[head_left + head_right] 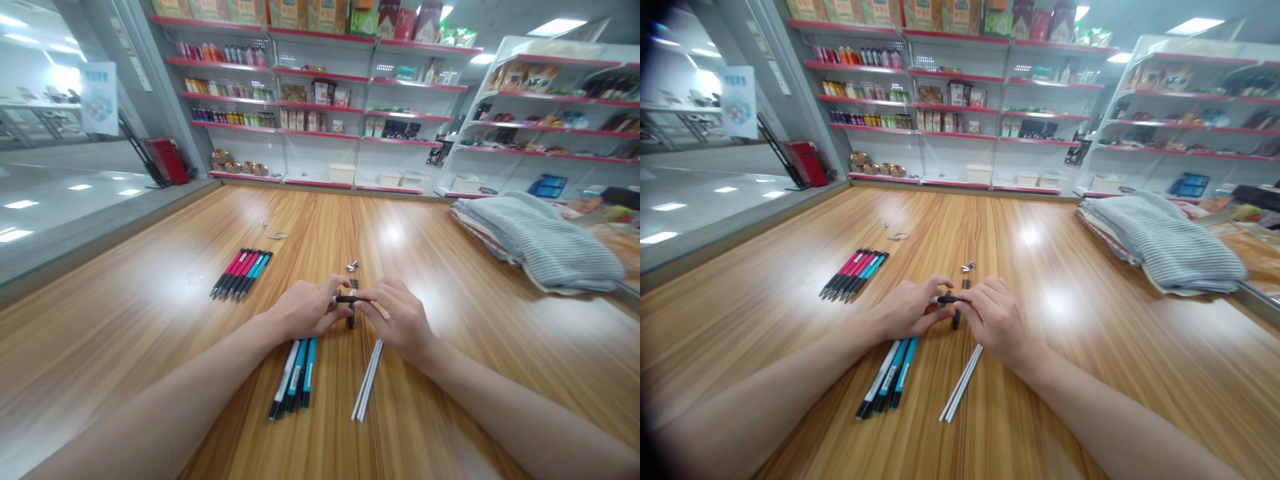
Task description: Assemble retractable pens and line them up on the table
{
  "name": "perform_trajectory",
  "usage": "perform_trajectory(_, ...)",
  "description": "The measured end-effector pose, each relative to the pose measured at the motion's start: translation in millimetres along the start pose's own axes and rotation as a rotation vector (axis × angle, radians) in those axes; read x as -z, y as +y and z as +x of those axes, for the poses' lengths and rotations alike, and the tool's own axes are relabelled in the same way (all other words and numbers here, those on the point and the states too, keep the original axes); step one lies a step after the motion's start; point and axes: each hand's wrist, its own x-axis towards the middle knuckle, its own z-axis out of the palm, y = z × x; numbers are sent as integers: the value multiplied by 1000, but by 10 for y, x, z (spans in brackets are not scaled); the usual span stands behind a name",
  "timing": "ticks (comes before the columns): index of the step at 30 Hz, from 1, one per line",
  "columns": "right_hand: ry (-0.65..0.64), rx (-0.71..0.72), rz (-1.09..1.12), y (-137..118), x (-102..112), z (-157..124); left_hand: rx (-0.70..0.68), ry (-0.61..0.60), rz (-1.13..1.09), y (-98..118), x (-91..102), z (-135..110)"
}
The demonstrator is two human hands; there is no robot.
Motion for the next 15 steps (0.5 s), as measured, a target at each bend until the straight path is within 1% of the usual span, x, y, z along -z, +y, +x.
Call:
perform_trajectory(6,-26,-36,-40,23,-14,-13,6,-39,75,24,16,7)
perform_trajectory(11,-48,-60,-40,-19,-4,-3,-39,-61,78,25,31,10)
perform_trajectory(15,-76,-50,-20,-54,8,5,-79,-67,71,23,40,7)
